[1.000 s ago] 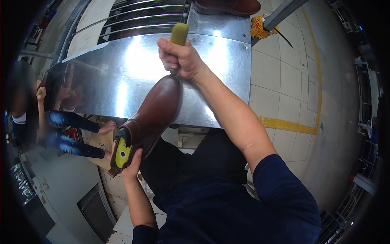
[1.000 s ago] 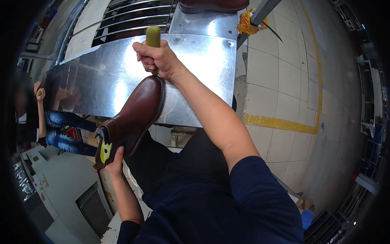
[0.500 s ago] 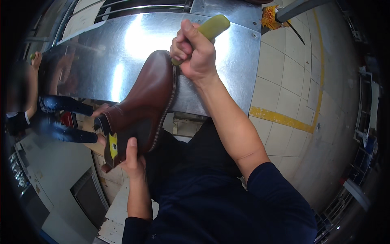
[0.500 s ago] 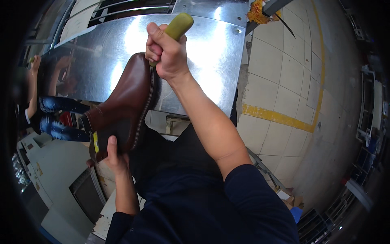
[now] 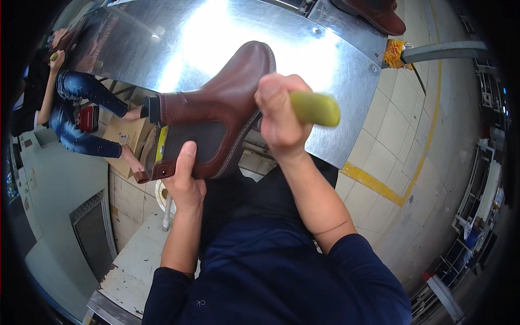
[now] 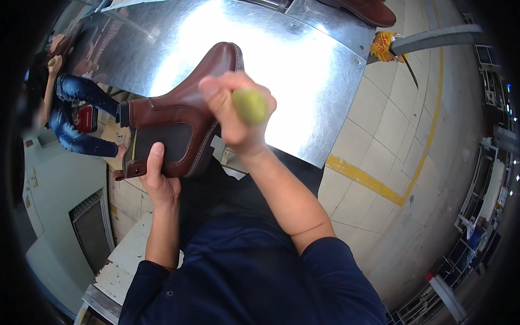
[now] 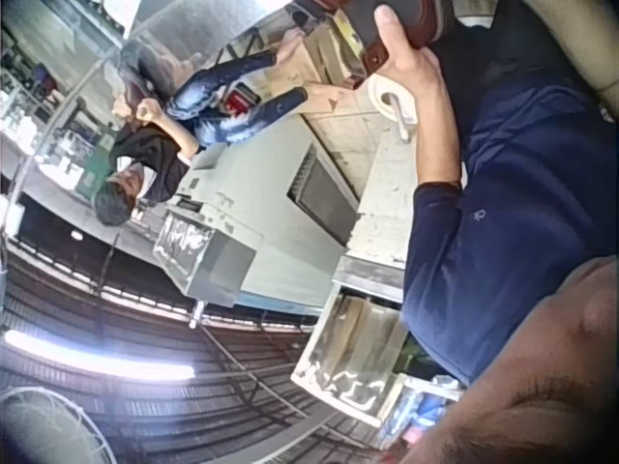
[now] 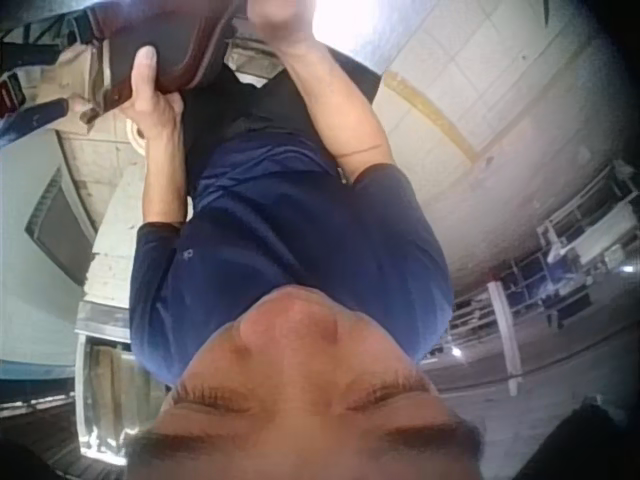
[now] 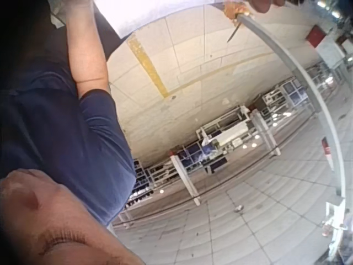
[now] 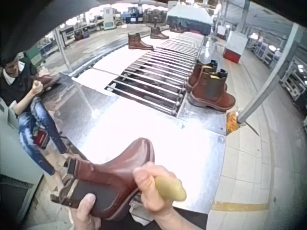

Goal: The person is using a green tool to apply a clear adhesive or sealant along the seams where the shoe upper meets the sole.

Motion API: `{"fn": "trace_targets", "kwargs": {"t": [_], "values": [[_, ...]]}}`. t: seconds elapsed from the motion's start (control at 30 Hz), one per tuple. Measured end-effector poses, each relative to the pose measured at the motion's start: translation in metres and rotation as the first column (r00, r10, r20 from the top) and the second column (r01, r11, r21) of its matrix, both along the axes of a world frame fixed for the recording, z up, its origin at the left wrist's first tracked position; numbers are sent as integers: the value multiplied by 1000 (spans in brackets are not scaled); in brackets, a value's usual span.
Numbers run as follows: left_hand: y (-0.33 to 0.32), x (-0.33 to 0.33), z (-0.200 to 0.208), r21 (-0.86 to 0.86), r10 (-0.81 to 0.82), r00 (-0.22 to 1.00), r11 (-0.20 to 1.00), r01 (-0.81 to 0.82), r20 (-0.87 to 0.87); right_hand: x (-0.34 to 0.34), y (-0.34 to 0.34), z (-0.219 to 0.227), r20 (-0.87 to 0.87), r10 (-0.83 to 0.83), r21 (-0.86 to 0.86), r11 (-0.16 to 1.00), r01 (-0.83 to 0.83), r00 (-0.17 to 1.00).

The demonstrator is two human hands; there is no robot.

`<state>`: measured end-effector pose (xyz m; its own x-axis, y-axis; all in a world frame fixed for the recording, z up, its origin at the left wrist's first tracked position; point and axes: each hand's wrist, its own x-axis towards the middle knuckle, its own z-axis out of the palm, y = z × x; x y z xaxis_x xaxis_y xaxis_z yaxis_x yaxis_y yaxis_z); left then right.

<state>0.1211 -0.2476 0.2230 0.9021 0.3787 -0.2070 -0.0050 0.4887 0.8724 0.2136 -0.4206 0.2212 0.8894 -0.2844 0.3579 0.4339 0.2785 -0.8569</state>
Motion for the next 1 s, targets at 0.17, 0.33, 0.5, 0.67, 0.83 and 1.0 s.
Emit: {"fn": "trace_targets", "kwargs": {"t": [0.17,0.33,0.5,0.67,0.83,1.0], "values": [[-3,5,-2,77,143,989,986,-145,29,-39,32,13,271,-13,-384,916,121,962],[2,14,14,186,56,988,982,-28,-142,-69,41,28,118,286,-210,943,-257,951],[2,40,17,297,-158,986,945,134,59,-74,1,27,-54,263,-282,921,-268,963],[29,93,13,887,-670,733,404,223,121,-44,-94,28,-292,-25,272,956,108,956],[54,131,31,875,-760,627,175,452,-172,-13,-147,24,-461,-92,355,892,278,882],[49,119,37,948,-802,577,44,314,-153,20,-148,4,-396,19,498,844,197,918]]}}
